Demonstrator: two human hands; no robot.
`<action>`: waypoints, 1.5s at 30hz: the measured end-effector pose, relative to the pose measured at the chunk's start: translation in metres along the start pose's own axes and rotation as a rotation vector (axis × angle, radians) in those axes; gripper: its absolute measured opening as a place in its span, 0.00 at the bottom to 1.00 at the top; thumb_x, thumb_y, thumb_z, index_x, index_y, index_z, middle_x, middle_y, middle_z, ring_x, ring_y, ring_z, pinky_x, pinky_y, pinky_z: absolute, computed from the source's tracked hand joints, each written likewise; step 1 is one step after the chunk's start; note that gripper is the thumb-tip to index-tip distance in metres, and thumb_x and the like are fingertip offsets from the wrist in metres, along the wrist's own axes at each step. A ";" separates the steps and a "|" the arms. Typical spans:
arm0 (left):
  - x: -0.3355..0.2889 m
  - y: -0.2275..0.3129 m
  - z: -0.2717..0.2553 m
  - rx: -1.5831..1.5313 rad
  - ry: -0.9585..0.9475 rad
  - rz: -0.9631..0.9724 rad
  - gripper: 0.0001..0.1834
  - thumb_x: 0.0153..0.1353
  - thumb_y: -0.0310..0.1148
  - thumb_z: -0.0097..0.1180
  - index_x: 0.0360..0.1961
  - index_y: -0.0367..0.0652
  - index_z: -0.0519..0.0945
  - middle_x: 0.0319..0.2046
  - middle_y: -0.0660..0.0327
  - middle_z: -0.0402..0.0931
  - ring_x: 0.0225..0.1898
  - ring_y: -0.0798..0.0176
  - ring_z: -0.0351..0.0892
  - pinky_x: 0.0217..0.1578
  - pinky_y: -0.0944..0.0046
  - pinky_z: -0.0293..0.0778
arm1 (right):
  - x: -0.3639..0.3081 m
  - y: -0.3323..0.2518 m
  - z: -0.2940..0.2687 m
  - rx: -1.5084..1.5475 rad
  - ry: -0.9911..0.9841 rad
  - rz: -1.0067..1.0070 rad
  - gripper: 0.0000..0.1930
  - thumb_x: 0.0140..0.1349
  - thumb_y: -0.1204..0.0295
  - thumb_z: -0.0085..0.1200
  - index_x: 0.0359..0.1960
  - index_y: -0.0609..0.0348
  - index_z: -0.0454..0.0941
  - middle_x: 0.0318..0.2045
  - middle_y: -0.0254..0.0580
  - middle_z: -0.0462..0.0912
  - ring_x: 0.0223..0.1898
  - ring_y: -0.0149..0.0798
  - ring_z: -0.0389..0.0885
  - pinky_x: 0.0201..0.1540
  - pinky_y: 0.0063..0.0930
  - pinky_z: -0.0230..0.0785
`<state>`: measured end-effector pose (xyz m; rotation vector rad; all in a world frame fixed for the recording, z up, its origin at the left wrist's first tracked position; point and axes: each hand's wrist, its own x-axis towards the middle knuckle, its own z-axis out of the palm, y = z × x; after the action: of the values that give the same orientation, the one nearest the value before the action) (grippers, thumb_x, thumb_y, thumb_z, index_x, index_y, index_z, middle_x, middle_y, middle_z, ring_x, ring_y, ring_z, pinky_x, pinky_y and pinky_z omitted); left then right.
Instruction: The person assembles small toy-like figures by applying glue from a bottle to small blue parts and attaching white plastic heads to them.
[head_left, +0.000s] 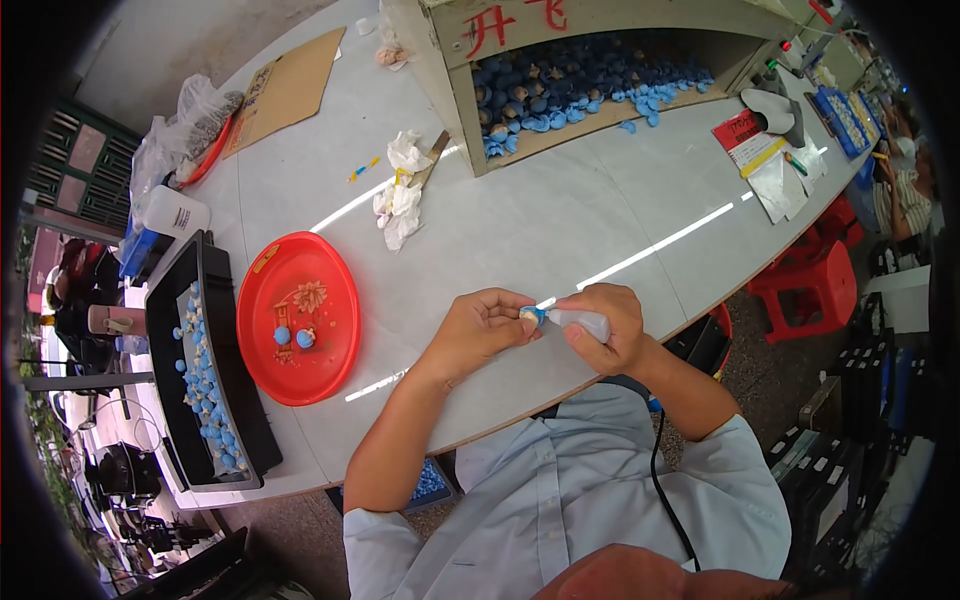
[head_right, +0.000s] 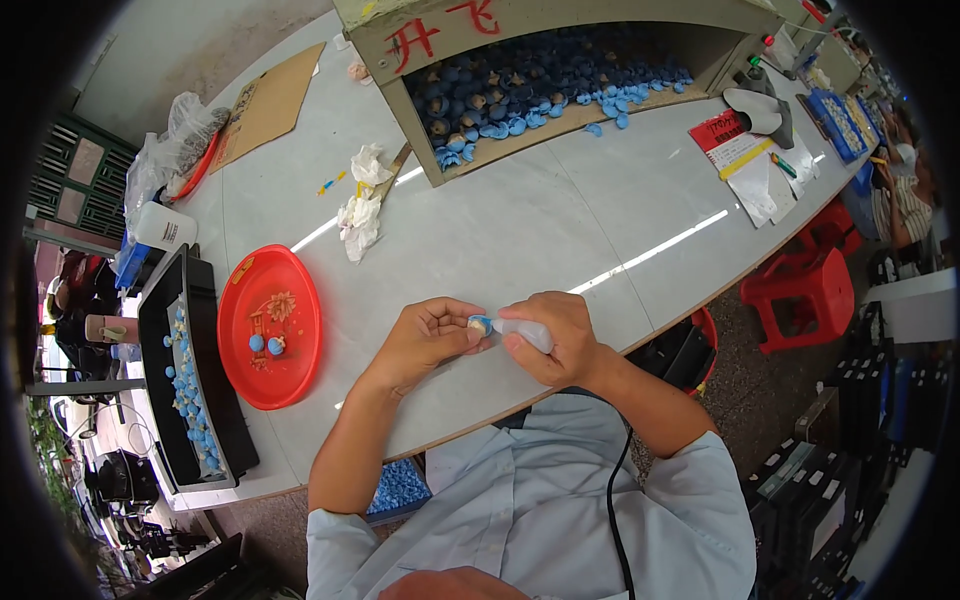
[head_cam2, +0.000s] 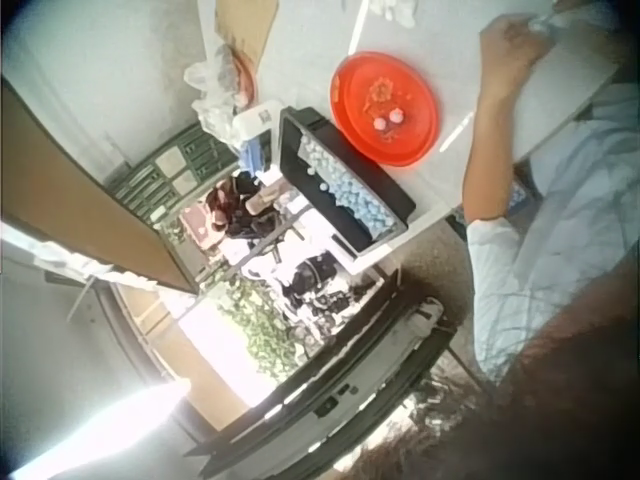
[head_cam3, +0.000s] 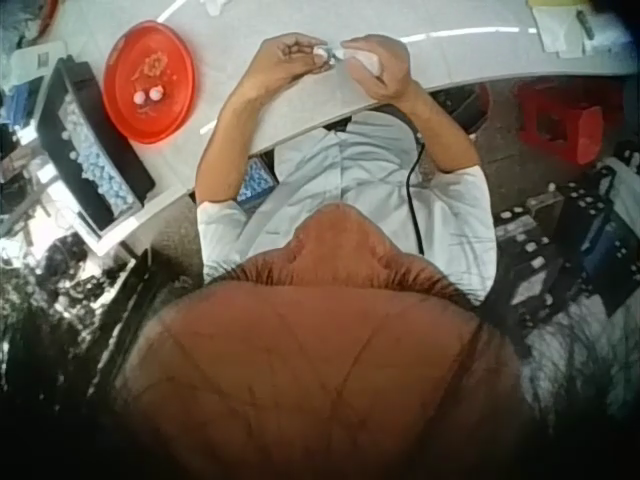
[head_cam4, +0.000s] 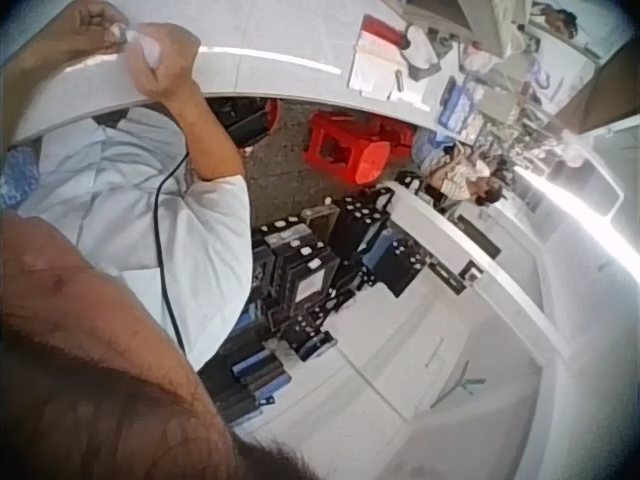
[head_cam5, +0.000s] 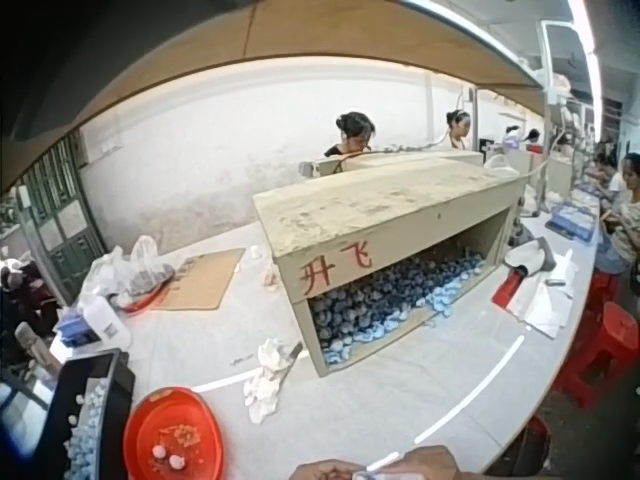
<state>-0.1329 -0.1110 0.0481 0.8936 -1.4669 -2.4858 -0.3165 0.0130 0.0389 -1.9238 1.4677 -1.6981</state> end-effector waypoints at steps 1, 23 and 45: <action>0.000 0.000 0.000 0.005 0.003 -0.002 0.15 0.62 0.24 0.61 0.49 0.30 0.77 0.40 0.54 0.82 0.43 0.61 0.84 0.46 0.67 0.80 | 0.000 0.000 0.000 -0.037 0.005 -0.033 0.10 0.49 0.77 0.59 0.34 0.67 0.79 0.19 0.46 0.78 0.17 0.42 0.75 0.21 0.31 0.66; -0.001 0.003 0.003 -0.042 0.077 -0.008 0.13 0.63 0.26 0.60 0.47 0.31 0.77 0.41 0.52 0.82 0.43 0.60 0.85 0.44 0.68 0.81 | -0.001 -0.008 -0.001 -0.278 0.040 -0.208 0.13 0.45 0.75 0.63 0.35 0.64 0.78 0.16 0.39 0.74 0.14 0.38 0.72 0.18 0.28 0.62; 0.000 0.001 0.003 -0.048 0.080 0.001 0.14 0.62 0.24 0.60 0.48 0.32 0.75 0.42 0.52 0.82 0.44 0.59 0.84 0.46 0.66 0.81 | 0.000 -0.007 0.000 -0.267 0.028 -0.209 0.13 0.45 0.75 0.62 0.34 0.64 0.78 0.16 0.38 0.74 0.13 0.37 0.71 0.17 0.28 0.61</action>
<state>-0.1350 -0.1097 0.0502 0.9717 -1.3769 -2.4432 -0.3126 0.0168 0.0440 -2.2707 1.6256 -1.6902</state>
